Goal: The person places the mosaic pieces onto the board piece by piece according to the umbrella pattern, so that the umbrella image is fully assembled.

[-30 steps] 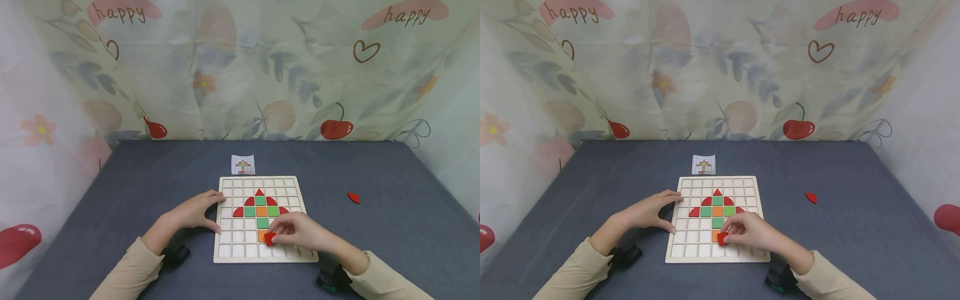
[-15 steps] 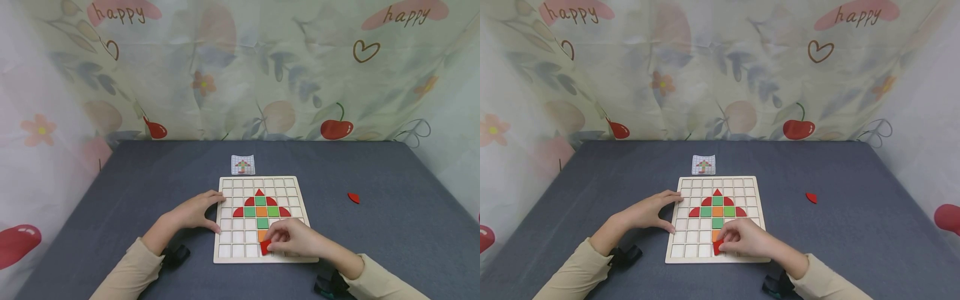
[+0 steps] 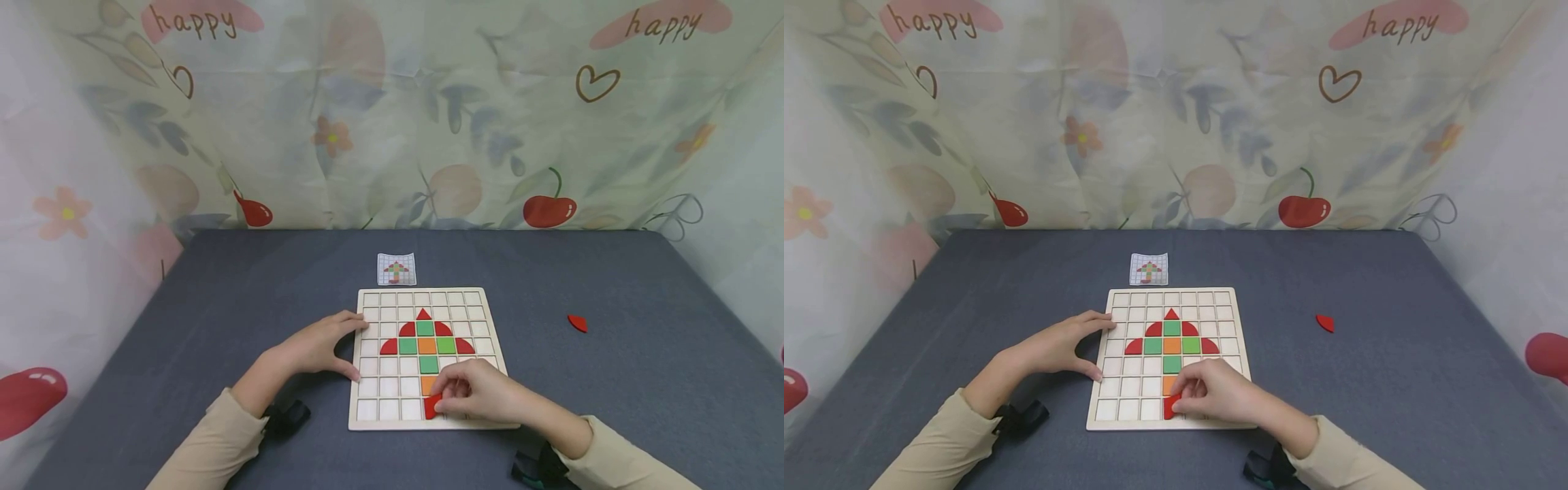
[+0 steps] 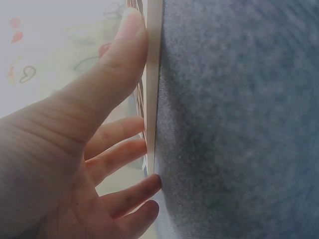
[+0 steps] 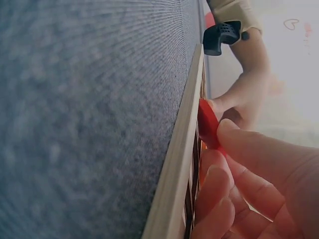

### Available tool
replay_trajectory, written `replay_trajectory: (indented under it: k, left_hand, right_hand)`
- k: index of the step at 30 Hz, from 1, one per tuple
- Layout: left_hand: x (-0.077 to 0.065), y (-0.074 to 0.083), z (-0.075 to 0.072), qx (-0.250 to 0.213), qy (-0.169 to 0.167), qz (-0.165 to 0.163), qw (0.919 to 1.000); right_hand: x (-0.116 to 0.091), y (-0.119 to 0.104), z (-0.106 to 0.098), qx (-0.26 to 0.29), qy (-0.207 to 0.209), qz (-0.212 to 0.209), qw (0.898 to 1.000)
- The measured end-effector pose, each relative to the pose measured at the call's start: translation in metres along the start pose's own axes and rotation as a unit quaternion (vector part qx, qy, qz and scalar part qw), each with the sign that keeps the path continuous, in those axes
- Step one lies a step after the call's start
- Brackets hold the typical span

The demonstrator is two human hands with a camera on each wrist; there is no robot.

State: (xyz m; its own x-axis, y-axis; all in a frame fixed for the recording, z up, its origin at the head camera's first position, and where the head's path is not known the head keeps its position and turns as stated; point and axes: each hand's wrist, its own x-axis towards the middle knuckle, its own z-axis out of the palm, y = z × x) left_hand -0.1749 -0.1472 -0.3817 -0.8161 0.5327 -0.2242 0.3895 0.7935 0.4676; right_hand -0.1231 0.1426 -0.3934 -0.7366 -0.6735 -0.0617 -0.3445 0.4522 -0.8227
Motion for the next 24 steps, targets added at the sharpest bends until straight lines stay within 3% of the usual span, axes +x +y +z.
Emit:
replay_trajectory:
  k: [24]
  left_hand:
    - [0.0008, -0.0003, -0.0006, 0.004, 0.001, -0.001, 1.0000]
  right_hand:
    - [0.0014, -0.0043, 0.0025, -0.025, -0.001, 0.020, 0.999]
